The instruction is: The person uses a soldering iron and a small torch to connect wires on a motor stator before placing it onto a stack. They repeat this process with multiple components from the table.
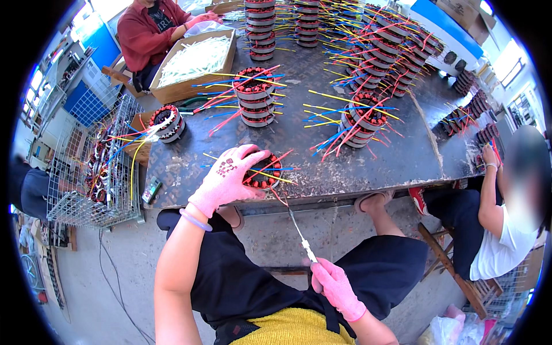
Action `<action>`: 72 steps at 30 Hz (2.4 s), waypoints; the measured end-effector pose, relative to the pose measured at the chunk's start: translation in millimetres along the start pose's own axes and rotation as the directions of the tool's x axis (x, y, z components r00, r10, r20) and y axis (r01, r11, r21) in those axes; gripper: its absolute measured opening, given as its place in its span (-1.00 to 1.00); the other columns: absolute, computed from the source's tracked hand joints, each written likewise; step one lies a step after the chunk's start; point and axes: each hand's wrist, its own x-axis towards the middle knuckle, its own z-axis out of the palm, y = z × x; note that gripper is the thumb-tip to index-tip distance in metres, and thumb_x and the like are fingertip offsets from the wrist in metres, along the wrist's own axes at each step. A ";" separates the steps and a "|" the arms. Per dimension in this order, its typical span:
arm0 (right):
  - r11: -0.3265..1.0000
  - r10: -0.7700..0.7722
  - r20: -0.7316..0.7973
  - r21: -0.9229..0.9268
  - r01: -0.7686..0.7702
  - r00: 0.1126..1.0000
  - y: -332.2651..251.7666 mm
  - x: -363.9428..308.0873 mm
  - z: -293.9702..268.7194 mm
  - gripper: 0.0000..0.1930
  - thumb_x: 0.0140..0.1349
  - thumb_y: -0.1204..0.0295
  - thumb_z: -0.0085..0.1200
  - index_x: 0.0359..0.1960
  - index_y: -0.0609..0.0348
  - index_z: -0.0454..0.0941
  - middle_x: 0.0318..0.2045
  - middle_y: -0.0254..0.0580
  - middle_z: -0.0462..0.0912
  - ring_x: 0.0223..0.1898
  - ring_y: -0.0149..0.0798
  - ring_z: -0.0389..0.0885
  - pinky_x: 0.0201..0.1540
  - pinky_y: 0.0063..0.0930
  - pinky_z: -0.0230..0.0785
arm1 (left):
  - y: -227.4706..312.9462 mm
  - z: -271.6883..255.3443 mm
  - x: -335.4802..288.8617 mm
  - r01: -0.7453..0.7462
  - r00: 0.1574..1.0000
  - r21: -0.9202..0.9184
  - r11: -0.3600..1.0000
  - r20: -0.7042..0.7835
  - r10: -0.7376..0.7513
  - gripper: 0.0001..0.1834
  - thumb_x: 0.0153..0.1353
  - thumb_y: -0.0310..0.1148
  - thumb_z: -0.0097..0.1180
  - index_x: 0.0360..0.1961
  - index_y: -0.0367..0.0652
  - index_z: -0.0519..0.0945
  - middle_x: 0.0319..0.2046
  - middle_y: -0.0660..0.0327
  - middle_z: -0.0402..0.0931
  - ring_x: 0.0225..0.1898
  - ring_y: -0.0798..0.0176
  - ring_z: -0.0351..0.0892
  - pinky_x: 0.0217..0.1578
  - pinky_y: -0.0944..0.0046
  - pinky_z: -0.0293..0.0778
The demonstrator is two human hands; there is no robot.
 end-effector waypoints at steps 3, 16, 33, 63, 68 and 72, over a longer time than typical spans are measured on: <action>1.000 -0.010 0.001 -0.014 0.010 1.000 1.3 0.5 -0.2 -0.65 0.51 0.26 -0.11 0.09 0.25 0.56 -0.65 -0.42 0.40 -0.58 -0.53 0.34 -0.44 -0.57 0.25 | -0.8 -0.2 0.0 0.005 1.000 -0.005 1.000 0.003 -0.005 -0.01 -0.28 -0.15 0.55 0.30 -0.06 0.44 0.22 0.02 0.39 0.24 -0.13 0.40 0.27 0.01 0.31; 0.999 -0.021 -0.002 0.049 0.021 1.000 2.2 -1.1 1.0 -0.66 0.51 0.27 -0.10 0.08 0.24 0.56 -0.64 -0.43 0.39 -0.58 -0.55 0.33 -0.45 -0.59 0.23 | 1.1 2.2 3.3 0.011 1.000 -0.019 1.000 0.012 -0.011 0.01 -0.27 -0.16 0.56 0.32 -0.05 0.42 0.27 0.01 0.36 0.28 -0.14 0.34 0.30 0.01 0.27; 0.997 0.001 0.003 0.079 -0.001 1.000 0.3 -4.1 0.8 -0.67 0.50 0.31 -0.10 0.09 0.27 0.55 -0.63 -0.42 0.39 -0.57 -0.55 0.33 -0.46 -0.58 0.25 | 1.6 3.9 1.2 0.024 1.000 -0.035 0.999 0.009 -0.024 0.03 -0.31 -0.19 0.57 0.32 -0.05 0.42 0.26 0.02 0.35 0.28 -0.13 0.34 0.29 0.02 0.28; 0.997 -0.029 -0.009 0.065 0.030 1.000 0.9 -2.9 1.2 -0.65 0.49 0.28 -0.09 0.11 0.26 0.55 -0.58 -0.44 0.38 -0.55 -0.55 0.34 -0.45 -0.56 0.24 | 7.0 2.5 2.6 0.044 0.999 -0.011 0.999 0.013 -0.044 -0.01 -0.28 -0.21 0.55 0.31 0.00 0.43 0.26 -0.01 0.36 0.26 -0.16 0.37 0.28 0.00 0.31; 0.992 -0.029 0.004 0.125 0.029 1.000 4.7 -1.9 1.0 -0.65 0.49 0.29 -0.11 0.10 0.27 0.55 -0.59 -0.42 0.39 -0.55 -0.53 0.35 -0.44 -0.55 0.26 | 8.3 2.1 3.7 0.052 0.998 -0.012 0.999 0.023 -0.051 0.00 -0.28 -0.18 0.55 0.31 -0.01 0.43 0.27 -0.02 0.35 0.27 -0.16 0.35 0.29 0.00 0.29; 0.994 -0.049 0.004 0.097 0.048 0.999 5.6 -2.3 1.1 -0.65 0.50 0.29 -0.11 0.11 0.28 0.54 -0.59 -0.45 0.38 -0.55 -0.55 0.31 -0.45 -0.59 0.20 | 8.5 1.2 2.3 0.062 0.998 -0.014 0.998 0.020 -0.061 0.00 -0.28 -0.17 0.55 0.32 -0.02 0.42 0.27 -0.03 0.35 0.27 -0.17 0.35 0.29 0.00 0.29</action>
